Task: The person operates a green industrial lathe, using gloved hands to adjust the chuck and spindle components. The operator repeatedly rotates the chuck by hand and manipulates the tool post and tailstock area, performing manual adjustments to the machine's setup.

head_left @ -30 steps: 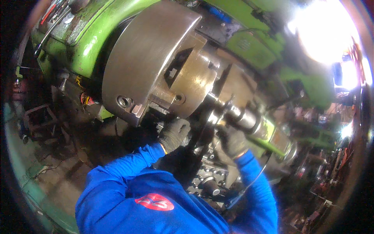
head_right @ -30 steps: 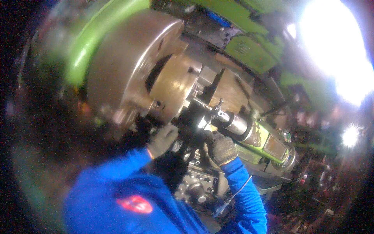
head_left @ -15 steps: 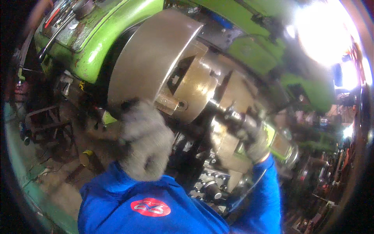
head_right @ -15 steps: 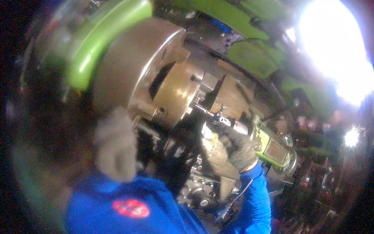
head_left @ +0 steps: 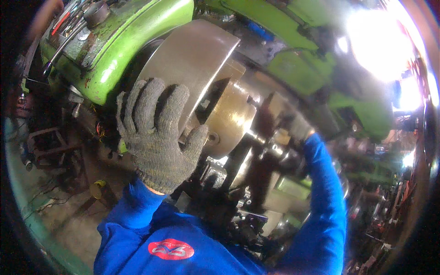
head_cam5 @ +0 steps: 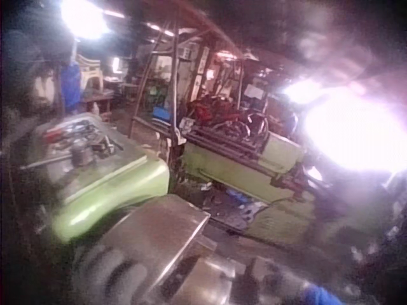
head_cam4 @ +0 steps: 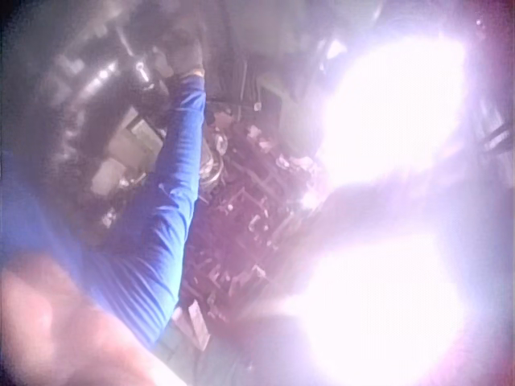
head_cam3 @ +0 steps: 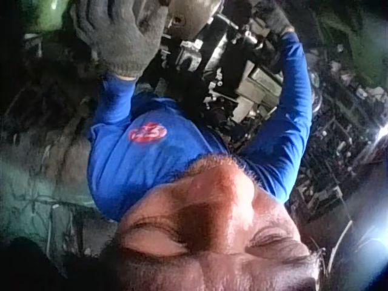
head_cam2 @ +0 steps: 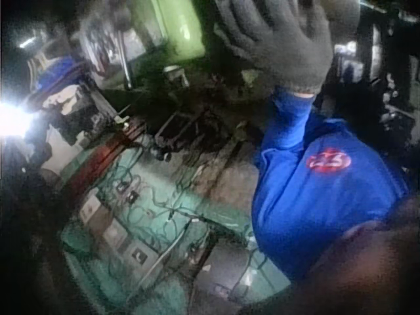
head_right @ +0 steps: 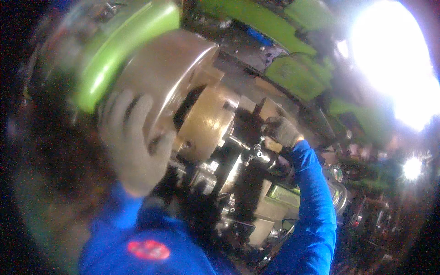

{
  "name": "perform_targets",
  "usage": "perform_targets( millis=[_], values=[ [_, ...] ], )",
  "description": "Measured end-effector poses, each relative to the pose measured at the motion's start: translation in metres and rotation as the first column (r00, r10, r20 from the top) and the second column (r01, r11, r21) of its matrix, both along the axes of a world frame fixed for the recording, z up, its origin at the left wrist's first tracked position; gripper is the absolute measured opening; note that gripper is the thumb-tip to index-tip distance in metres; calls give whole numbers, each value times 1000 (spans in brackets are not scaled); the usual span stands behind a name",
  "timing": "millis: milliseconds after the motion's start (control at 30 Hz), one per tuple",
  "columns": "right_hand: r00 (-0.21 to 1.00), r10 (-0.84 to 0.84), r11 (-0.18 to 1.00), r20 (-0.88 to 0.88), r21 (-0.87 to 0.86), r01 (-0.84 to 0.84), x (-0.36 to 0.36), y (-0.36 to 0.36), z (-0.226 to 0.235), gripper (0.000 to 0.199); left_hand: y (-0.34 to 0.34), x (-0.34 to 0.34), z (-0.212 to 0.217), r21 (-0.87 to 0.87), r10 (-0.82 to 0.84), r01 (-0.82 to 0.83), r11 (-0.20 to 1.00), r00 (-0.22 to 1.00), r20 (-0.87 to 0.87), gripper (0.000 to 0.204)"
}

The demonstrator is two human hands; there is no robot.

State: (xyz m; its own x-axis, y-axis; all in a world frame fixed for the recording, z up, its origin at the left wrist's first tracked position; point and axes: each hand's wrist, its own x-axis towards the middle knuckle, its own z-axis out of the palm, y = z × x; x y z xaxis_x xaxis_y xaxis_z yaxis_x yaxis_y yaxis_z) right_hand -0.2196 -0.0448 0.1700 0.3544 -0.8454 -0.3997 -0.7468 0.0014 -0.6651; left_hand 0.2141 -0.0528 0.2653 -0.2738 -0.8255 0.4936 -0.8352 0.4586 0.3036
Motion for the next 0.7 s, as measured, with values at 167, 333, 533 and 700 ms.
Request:
perform_targets(
  millis=[167, 333, 533, 700],
  values=[
    [973, -219, 967, 72, 151, 207, 16, -6, -2, 39, -1, 2, 0, 35, 13, -15, 999, 998, 59, 68],
    [993, 67, 998, 99, -18, -66, -14, -8, -30, 43, -4, -3, 4, -8, -8, 9, 1000, 998, 69, 62],
    [993, 107, 983, 41, 146, -112, -16, -23, -31, 32, -5, -4, 1, -84, -17, 23, 996, 998, 68, 59],
    [977, 202, 979, -68, 24, -201, -18, -19, -38, 44, -3, -2, 2, -32, -10, 11, 999, 998, 57, 60]
  ],
)
